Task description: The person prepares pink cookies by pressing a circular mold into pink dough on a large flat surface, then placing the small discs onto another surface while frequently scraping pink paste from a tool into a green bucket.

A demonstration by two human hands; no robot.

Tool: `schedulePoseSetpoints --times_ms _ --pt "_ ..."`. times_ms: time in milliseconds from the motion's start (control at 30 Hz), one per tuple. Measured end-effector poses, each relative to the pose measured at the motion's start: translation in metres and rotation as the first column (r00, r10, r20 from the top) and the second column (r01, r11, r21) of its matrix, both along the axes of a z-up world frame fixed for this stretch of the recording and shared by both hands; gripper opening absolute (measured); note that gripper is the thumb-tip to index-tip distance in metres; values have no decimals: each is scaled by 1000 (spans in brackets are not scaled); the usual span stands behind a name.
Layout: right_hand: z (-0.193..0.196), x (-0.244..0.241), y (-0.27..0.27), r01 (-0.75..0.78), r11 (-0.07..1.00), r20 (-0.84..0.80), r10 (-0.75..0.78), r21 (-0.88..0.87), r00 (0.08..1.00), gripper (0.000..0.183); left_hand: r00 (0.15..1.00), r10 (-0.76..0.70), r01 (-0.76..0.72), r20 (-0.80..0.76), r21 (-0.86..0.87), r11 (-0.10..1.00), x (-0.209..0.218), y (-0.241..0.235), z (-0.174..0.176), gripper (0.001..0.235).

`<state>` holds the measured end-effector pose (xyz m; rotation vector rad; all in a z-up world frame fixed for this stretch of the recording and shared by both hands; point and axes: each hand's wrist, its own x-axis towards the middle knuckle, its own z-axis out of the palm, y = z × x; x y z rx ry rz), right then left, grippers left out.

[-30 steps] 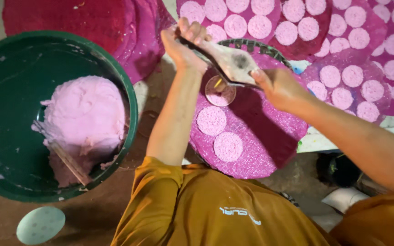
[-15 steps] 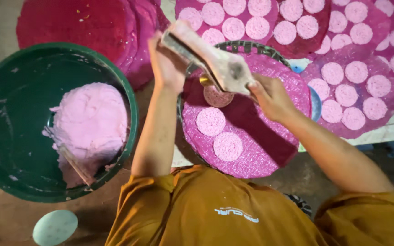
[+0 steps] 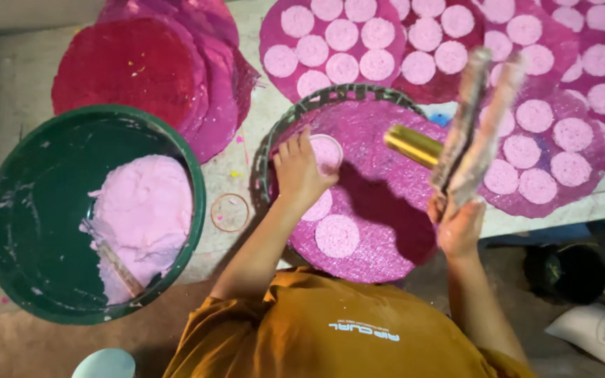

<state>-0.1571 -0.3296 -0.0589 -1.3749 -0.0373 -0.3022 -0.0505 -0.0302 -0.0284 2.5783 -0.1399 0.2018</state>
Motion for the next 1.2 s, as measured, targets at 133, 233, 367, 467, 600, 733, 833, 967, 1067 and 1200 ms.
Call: schedulePoseSetpoints --times_ms 133,233,367,467,600,733,833,967,1067,1200 --pt "-16 -26 -31 163 983 -66 -158 90 985 83 998 -47 45 41 49 998 19 -13 10 115" --pt "-14 -41 -46 269 963 -40 -268 21 963 83 994 -112 113 -15 106 988 50 -39 14 118" --pt "-14 -55 -56 309 948 -22 -308 74 951 76 979 -168 187 -118 177 966 76 -52 25 124" --pt "-4 -67 -63 248 969 -23 -248 18 969 71 960 -208 233 -188 119 965 68 -50 47 134" --pt "46 -68 -48 -1 965 -52 -13 -264 999 62 765 -644 638 12 -158 754 22 -44 97 125" --pt "142 -60 -14 -171 561 79 392 -810 916 59 309 -945 879 -108 -346 328 -55 -37 123 97" --pt "216 -34 23 -15 282 187 671 -959 718 58 232 -960 873 -159 -401 278 -89 -17 131 76" --pt "268 19 67 78 117 132 964 -990 233 36 292 -943 853 -163 -402 333 -122 14 138 50" --pt "271 24 96 -280 -79 -112 988 -957 104 44 436 -881 821 -184 -320 473 -155 42 159 34" --pt "262 4 135 -739 -308 -351 931 -599 -104 56 579 -762 706 -289 -290 647 -202 98 208 39"
